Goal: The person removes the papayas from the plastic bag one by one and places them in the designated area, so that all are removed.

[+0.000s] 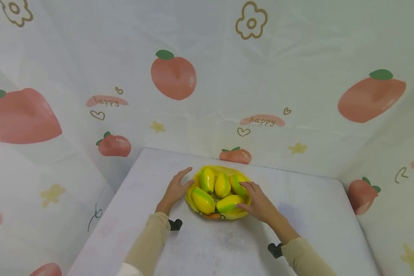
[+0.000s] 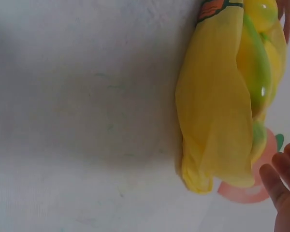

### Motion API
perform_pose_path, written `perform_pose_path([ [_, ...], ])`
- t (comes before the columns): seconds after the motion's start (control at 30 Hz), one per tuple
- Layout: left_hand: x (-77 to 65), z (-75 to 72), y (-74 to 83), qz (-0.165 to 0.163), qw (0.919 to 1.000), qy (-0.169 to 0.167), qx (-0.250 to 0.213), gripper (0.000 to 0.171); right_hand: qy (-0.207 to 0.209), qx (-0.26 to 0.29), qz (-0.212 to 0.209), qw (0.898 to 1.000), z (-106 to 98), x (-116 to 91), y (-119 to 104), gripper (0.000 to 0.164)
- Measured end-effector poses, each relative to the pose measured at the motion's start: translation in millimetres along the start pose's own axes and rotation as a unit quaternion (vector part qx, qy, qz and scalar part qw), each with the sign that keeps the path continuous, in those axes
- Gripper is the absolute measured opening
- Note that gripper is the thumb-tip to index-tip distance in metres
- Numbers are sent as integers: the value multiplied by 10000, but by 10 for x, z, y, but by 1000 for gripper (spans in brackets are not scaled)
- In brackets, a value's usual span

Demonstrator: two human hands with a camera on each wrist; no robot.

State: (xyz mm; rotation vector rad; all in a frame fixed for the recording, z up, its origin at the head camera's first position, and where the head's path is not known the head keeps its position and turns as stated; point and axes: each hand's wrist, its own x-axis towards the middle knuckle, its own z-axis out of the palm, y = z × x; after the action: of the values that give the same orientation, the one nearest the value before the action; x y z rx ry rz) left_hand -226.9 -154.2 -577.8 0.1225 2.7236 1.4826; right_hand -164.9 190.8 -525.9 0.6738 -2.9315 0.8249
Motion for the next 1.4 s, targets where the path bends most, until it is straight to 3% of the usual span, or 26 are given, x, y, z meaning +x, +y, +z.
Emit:
perform_pose_path([
  [0.27, -43, 65, -51, -489, 9973, -100, -530, 55, -262, 301, 102, 9992, 111, 40, -57, 81],
  [0.6, -97, 103, -146, -575, 9930, -283, -996, 51, -430, 447, 155, 9980, 185, 50, -110, 82],
  [0.9, -105, 83, -212, -941, 9876, -529, -1138, 50, -710, 536, 414, 9952, 208, 71, -162, 83],
  [1.23, -99, 113, -219, -1113, 9850, -452, -1242, 50, -816, 243, 476, 9952, 285, 93, -178, 71],
  [1.4, -101, 120, -220, -1120, 9829, -439, -1395, 48, -850, -18, 290, 9960, 305, 86, -164, 63],
])
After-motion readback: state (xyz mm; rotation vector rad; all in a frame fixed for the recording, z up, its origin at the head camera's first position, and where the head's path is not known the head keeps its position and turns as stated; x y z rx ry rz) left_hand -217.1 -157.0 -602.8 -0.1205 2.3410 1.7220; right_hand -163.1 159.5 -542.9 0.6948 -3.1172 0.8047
